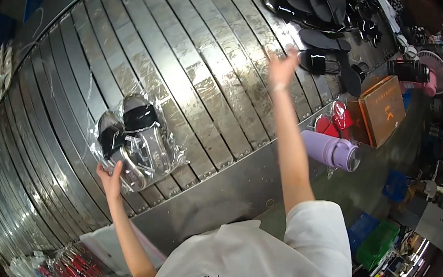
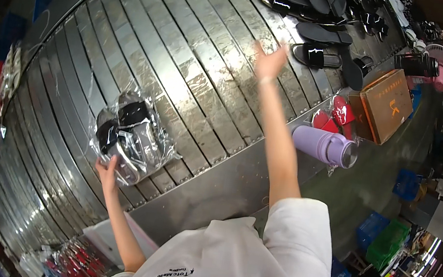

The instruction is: The person packages pairs of sandals into clear plastic bags at a factory workstation. They pick up sandals from a table, place them into bags, and seal them before moving the packaged items into a blue crate. The process is repeated for multiple pairs of sandals.

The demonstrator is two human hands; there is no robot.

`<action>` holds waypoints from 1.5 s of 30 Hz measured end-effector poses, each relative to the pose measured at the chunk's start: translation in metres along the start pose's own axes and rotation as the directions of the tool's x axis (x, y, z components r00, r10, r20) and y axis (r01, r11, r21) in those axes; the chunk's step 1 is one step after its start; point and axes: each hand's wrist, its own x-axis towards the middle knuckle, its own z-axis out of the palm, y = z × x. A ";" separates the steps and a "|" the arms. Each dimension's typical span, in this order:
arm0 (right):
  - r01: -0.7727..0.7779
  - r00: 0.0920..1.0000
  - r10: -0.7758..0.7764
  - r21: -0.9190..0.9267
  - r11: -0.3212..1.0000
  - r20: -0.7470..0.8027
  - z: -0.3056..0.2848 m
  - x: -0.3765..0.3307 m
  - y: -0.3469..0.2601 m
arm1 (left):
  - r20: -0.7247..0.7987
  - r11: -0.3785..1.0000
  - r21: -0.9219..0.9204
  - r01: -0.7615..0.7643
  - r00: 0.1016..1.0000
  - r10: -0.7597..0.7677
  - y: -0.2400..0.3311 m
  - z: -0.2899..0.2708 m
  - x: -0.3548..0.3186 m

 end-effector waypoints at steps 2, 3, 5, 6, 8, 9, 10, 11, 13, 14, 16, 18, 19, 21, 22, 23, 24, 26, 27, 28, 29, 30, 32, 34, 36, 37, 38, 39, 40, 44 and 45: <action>-0.324 0.861 0.236 -0.128 0.937 -0.450 -0.012 0.093 0.039 | 0.191 0.998 -0.007 -0.056 0.980 0.057 0.013 0.011 0.003; -0.382 0.815 0.238 -0.182 0.906 -0.528 -0.015 0.128 0.056 | 0.185 0.998 -0.062 -0.009 0.982 0.020 0.012 0.015 0.007; -0.411 0.784 0.207 -0.241 0.879 -0.585 -0.022 0.179 0.081 | 0.170 0.986 -0.153 0.060 0.985 -0.033 0.009 0.015 0.006; -0.380 0.800 0.181 -0.251 0.890 -0.572 -0.026 0.199 0.089 | 0.162 0.979 -0.190 0.076 0.986 -0.045 0.011 0.013 0.002; -0.289 0.827 0.100 -0.266 0.920 -0.554 -0.029 0.234 0.086 | 0.162 0.967 -0.225 0.117 0.983 -0.081 0.016 0.009 -0.008; -0.264 0.812 0.085 -0.233 0.936 -0.577 -0.034 0.256 0.092 | 0.165 0.956 -0.253 0.146 0.981 -0.106 0.008 0.003 -0.006; -0.238 0.802 0.075 -0.201 0.950 -0.593 -0.036 0.281 0.102 | 0.160 0.944 -0.277 0.177 0.978 -0.136 0.000 -0.004 -0.006; -0.229 0.826 0.112 -0.147 0.962 -0.552 -0.042 0.306 0.107 | 0.103 0.953 -0.267 0.141 0.988 -0.117 0.000 -0.006 -0.010; -0.205 0.859 0.160 -0.040 0.978 -0.486 -0.058 0.355 0.133 | 0.013 0.968 -0.221 0.117 0.993 -0.117 -0.016 -0.031 -0.012; -0.175 0.873 0.159 0.006 0.984 -0.461 -0.064 0.379 0.144 | -0.023 0.971 -0.198 0.135 0.990 -0.143 -0.037 -0.052 -0.006; -0.151 0.941 0.155 0.037 0.988 -0.300 -0.080 0.420 0.164 | 0.125 0.979 -0.138 0.148 0.983 -0.131 -0.026 -0.073 -0.002; -0.207 0.978 0.205 0.115 0.972 0.029 -0.073 0.430 0.148 | 0.049 0.979 -0.125 0.162 0.986 -0.157 -0.039 -0.108 -0.012; -0.309 0.951 0.298 0.188 0.932 0.088 -0.067 0.428 0.150 | 0.016 0.979 -0.117 0.166 0.986 -0.166 -0.043 -0.129 -0.014; -0.342 0.939 0.287 0.614 0.711 0.190 -0.039 0.414 0.129 | -0.089 0.962 -0.042 0.271 0.958 -0.274 -0.045 -0.170 -0.019; -0.284 0.955 0.200 0.868 0.407 0.219 -0.024 0.395 0.109 | -0.142 0.946 -0.018 0.325 0.935 -0.324 -0.043 -0.179 -0.020; -0.291 0.955 0.173 0.866 0.407 0.239 -0.027 0.395 0.114 | -0.279 0.990 0.097 0.105 0.957 -0.074 -0.031 -0.177 -0.012; -0.376 0.926 0.240 0.657 0.653 0.291 -0.039 0.406 0.128 | -0.378 0.966 0.237 -0.106 0.906 0.192 -0.002 -0.153 -0.009; -0.426 0.887 0.318 0.326 0.844 0.336 -0.047 0.413 0.144 | -0.413 0.821 0.476 -0.315 0.744 0.525 0.047 -0.085 -0.013; -0.484 0.865 0.398 0.297 0.823 0.306 -0.044 0.416 0.147 | -0.385 0.752 0.565 -0.338 0.698 0.604 0.072 -0.045 -0.015; -0.538 0.837 0.470 0.270 0.798 0.279 -0.038 0.418 0.145 | -0.352 0.675 0.649 -0.351 0.648 0.675 0.089 -0.005 -0.017; -0.564 0.822 0.459 0.370 0.738 0.338 -0.037 0.425 0.151 | -0.175 0.631 0.665 -0.399 0.738 0.651 0.089 0.032 -0.014; -0.598 0.800 0.449 0.456 0.659 0.398 -0.034 0.431 0.158 | 0.009 0.591 0.668 -0.452 0.799 0.601 0.087 0.070 -0.010; -0.561 0.810 0.390 0.382 0.735 0.438 -0.035 0.442 0.176 | 0.412 0.389 0.700 -0.598 0.784 0.465 0.094 0.145 0.001; -0.549 0.811 0.389 0.337 0.765 0.437 -0.040 0.451 0.187 | 0.669 0.279 0.635 -0.720 0.694 0.267 0.076 0.198 0.005; -0.264 0.942 0.156 0.368 0.892 0.299 -0.038 0.452 0.189 | 0.628 0.206 0.661 -0.721 0.682 0.375 0.058 0.217 0.007; -0.113 0.980 0.053 0.314 0.943 0.194 -0.040 0.450 0.191 | 0.610 0.157 0.681 -0.715 0.672 0.420 0.053 0.222 0.004; -0.296 0.943 0.254 0.190 0.936 0.215 -0.032 0.440 0.187 | 0.608 0.158 0.690 -0.706 0.684 0.404 0.054 0.223 0.002; -0.319 0.940 0.294 0.144 0.937 0.173 -0.032 0.426 0.184 | 0.605 0.157 0.699 -0.698 0.694 0.390 0.055 0.226 0.001; -0.340 0.936 0.325 0.104 0.935 0.137 -0.026 0.411 0.174 | 0.605 0.152 0.706 -0.692 0.700 0.379 0.058 0.224 0.001; -0.266 0.957 0.234 0.197 0.944 0.172 -0.016 0.353 0.122 | 0.597 0.173 0.706 -0.687 0.708 0.378 0.061 0.220 -0.006; -0.337 0.922 0.276 0.212 0.917 0.272 -0.021 0.352 0.115 | 0.592 0.186 0.709 -0.680 0.717 0.368 0.064 0.223 -0.006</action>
